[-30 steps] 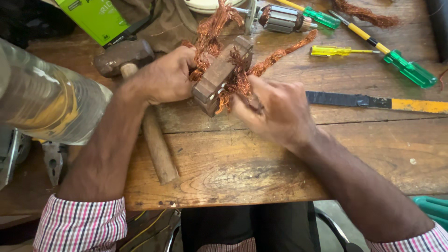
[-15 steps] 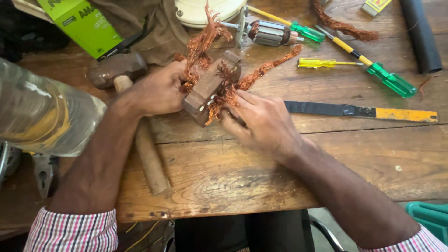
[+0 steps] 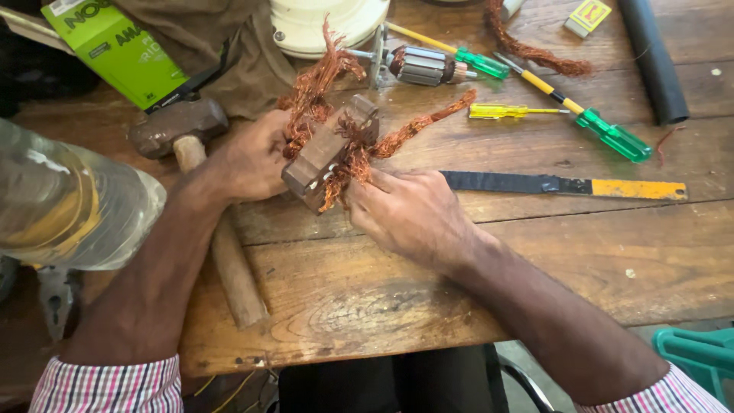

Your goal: The person pulls burnt copper wire windings out of an electric motor stator by hand, gripping the brown laminated core with one hand and yanking bundles of copper wire free with the other, working around the part on a wooden workbench.

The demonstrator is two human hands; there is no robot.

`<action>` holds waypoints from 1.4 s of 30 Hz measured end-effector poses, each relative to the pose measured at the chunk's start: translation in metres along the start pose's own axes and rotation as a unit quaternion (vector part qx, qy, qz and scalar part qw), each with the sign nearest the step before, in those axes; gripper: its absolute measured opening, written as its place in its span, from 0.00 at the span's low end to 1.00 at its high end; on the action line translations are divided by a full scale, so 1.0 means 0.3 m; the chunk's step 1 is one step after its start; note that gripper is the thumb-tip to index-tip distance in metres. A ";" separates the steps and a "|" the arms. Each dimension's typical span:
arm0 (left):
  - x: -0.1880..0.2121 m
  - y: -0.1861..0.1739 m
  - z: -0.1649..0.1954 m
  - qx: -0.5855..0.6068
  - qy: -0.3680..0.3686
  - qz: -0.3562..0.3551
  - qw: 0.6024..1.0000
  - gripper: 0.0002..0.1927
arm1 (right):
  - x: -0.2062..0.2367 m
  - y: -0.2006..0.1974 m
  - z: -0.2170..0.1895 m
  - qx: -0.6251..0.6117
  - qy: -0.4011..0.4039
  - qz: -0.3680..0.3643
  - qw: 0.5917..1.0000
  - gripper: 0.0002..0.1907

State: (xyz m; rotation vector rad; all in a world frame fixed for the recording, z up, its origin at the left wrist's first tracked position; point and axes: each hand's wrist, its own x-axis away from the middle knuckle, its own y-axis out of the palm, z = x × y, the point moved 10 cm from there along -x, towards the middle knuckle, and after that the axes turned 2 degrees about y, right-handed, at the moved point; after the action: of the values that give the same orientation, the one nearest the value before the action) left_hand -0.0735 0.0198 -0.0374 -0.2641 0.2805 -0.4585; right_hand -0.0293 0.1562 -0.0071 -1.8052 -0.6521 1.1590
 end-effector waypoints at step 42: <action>0.005 -0.011 0.056 -0.044 0.006 -0.024 0.999 0.14 | -0.013 0.108 0.060 -0.015 0.064 -0.063 0.996 0.13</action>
State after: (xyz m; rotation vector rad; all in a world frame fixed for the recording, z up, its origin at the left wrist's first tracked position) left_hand -0.0681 0.0195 -0.0210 -0.3543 0.3078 -0.4954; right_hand -0.0480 0.1445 -0.0371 -1.8192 -0.7013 0.9453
